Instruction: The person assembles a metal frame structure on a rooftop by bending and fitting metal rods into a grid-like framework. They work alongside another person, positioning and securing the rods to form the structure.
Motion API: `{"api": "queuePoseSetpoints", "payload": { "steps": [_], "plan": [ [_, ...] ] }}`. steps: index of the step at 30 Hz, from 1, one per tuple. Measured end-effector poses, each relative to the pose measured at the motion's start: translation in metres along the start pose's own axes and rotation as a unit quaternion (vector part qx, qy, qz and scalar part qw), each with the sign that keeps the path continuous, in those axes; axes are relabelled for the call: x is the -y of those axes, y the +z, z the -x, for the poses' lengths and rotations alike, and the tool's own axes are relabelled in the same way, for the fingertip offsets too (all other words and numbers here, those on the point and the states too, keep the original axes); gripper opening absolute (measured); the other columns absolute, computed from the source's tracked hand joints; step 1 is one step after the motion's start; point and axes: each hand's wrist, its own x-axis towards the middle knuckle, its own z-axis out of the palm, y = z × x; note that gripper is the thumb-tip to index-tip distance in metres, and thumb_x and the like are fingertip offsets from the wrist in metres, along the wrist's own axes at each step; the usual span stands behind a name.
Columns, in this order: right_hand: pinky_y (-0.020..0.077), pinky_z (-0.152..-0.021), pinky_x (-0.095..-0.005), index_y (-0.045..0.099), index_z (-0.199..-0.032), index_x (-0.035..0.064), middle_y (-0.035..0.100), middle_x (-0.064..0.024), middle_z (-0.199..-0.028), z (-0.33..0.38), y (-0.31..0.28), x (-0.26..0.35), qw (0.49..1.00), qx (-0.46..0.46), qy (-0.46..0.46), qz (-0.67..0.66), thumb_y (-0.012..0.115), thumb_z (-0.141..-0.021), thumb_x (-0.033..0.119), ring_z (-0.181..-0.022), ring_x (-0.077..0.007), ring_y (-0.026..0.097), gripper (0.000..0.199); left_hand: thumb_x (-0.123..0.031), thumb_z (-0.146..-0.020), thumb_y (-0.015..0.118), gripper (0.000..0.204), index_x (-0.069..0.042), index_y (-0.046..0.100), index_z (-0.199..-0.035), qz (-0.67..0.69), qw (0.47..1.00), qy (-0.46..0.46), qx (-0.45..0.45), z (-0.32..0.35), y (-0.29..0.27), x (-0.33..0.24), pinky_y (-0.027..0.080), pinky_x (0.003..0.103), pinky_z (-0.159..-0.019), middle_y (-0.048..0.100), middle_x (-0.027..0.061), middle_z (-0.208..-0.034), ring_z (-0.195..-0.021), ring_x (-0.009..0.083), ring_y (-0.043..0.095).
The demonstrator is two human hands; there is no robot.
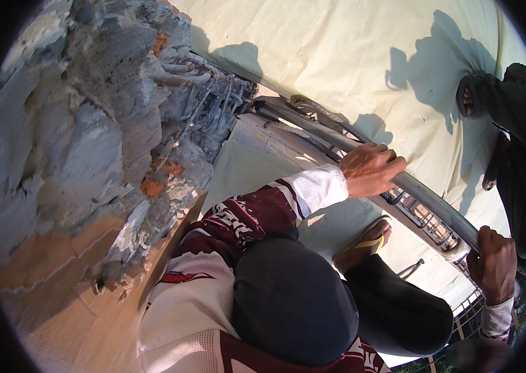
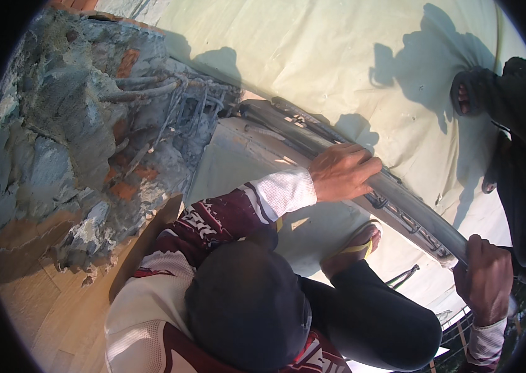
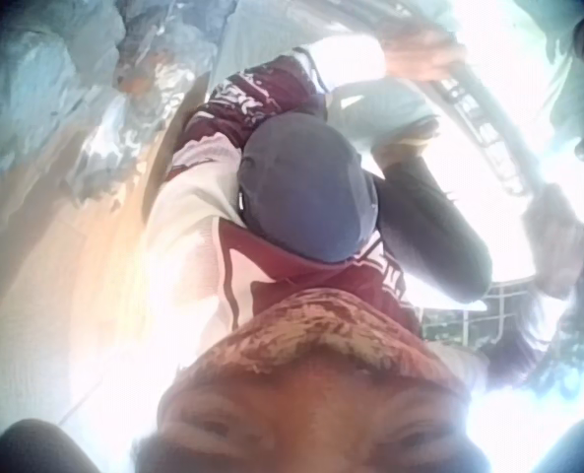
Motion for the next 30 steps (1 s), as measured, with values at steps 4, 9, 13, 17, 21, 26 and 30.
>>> {"api": "queuePoseSetpoints", "payload": {
  "steps": [4, 9, 13, 17, 21, 26, 30],
  "plan": [
    [0.0461, -0.054, -0.0481, 0.049, -0.08, 0.002, 0.054, -0.0192, -0.063, -0.002, 0.026, -0.021, 1.0, -0.001, -0.003, -0.019, 0.065, -0.07, 0.006, -0.058, -0.0413, 0.058, 0.02, -0.022, -0.071, 0.083, 0.041, -0.009, 0.058, -0.101, -0.049, 0.997, 0.022, 0.059, -0.002, 0.018, -0.001, 0.054, 0.04, -0.078, 0.059, 0.0085, -0.083, -0.086, 0.0271, 0.065],
    [0.0483, -0.054, -0.0459, 0.053, -0.086, 0.0007, 0.054, -0.0176, -0.065, 0.015, 0.063, -0.026, 0.999, -0.037, -0.032, -0.014, 0.062, -0.071, 0.003, -0.059, -0.0389, 0.059, 0.017, -0.02, -0.076, 0.077, 0.039, -0.009, 0.059, -0.108, -0.088, 0.994, 0.032, 0.058, 0.014, 0.037, -0.004, 0.053, 0.04, -0.083, 0.061, 0.0107, -0.091, -0.09, 0.0277, 0.065],
    [0.0483, -0.054, -0.0458, 0.052, -0.087, -0.0003, 0.054, -0.0172, -0.066, 0.019, 0.083, -0.03, 0.996, -0.065, -0.052, -0.017, 0.063, -0.072, 0.002, -0.06, -0.0376, 0.059, 0.018, -0.017, -0.08, 0.07, 0.037, -0.007, 0.06, -0.115, -0.109, 0.991, 0.047, 0.058, 0.019, 0.048, -0.006, 0.054, 0.042, -0.083, 0.064, 0.0125, -0.098, -0.093, 0.0294, 0.066],
    [0.0483, -0.055, -0.0455, 0.048, -0.082, 0.002, 0.052, -0.0163, -0.065, 0.015, 0.082, -0.039, 0.998, -0.01, -0.054, -0.026, 0.063, -0.071, 0.002, -0.061, -0.037, 0.059, 0.018, -0.016, -0.078, 0.073, 0.036, -0.006, 0.06, -0.109, -0.074, 0.991, 0.03, 0.104, 0.014, 0.049, -0.003, 0.055, 0.043, -0.08, 0.064, 0.0129, -0.093, -0.092, 0.0299, 0.066],
    [0.0474, -0.055, -0.0455, 0.048, -0.08, 0.0026, 0.052, -0.0163, -0.065, 0.011, 0.069, -0.035, 0.998, -0.017, -0.06, -0.016, 0.066, -0.069, 0.002, -0.061, -0.0373, 0.058, 0.021, -0.021, -0.077, 0.077, 0.035, -0.004, 0.06, -0.103, -0.094, 0.99, 0.027, 0.106, 0.006, 0.041, -0.006, 0.054, 0.042, -0.08, 0.064, 0.0132, -0.086, -0.089, 0.03, 0.067],
    [0.0466, -0.055, -0.046, 0.048, -0.079, 0.0028, 0.052, -0.0166, -0.063, 0.009, 0.055, -0.026, 0.999, -0.015, -0.052, -0.002, 0.067, -0.07, 0.003, -0.059, -0.0381, 0.058, 0.021, -0.031, -0.077, 0.078, 0.039, -0.004, 0.059, -0.099, -0.04, 0.991, 0.071, 0.104, -0.029, 0.028, -0.052, 0.051, 0.039, -0.079, 0.065, 0.0093, -0.08, -0.08, 0.027, 0.066],
    [0.0464, -0.054, -0.0459, 0.047, -0.079, 0.0035, 0.053, -0.0168, -0.061, 0.006, 0.052, -0.024, 0.999, -0.019, -0.047, -0.013, 0.067, -0.071, 0.003, -0.058, -0.039, 0.058, 0.022, -0.029, -0.079, 0.076, 0.04, -0.002, 0.057, -0.101, 0.011, 0.986, 0.112, 0.124, -0.063, 0.034, -0.109, 0.054, 0.041, -0.072, 0.065, 0.0123, -0.077, -0.081, 0.0296, 0.068]
  ]
}}
